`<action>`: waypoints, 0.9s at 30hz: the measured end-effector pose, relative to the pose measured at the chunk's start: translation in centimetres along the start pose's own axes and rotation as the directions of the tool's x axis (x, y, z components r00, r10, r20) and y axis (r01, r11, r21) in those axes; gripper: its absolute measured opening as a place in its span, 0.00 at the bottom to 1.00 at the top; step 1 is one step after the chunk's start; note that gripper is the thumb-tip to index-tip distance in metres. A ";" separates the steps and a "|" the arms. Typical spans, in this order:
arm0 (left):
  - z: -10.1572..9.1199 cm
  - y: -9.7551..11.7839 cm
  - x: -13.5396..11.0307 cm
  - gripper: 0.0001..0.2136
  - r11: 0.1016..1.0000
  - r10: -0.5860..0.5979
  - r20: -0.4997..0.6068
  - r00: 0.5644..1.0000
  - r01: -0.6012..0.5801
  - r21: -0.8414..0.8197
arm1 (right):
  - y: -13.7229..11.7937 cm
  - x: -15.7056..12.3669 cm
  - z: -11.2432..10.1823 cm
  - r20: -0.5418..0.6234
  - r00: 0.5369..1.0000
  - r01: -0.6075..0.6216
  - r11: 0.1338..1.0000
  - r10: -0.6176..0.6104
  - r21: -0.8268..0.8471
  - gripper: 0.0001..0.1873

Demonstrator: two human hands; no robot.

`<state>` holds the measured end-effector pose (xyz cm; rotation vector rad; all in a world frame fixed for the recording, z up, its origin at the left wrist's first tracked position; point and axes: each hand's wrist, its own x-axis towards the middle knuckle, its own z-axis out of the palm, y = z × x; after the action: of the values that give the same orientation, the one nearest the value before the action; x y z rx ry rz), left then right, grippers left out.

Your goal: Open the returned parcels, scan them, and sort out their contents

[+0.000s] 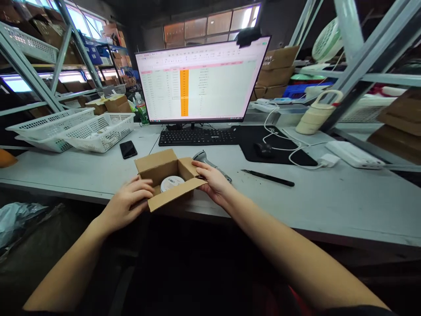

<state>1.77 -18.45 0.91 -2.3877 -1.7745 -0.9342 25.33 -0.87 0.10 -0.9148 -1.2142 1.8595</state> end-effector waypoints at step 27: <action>-3.6 -8.6 4.2 0.30 0.537 -0.570 -0.209 0.795 0.168 -0.826 | -2.3 2.4 -4.9 0.048 0.754 0.515 0.545 -0.655 -0.661 0.23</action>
<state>-6.64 -13.13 3.09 -1.7226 -1.9466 -2.5582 28.78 3.95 0.32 -0.8493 -1.7964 0.7604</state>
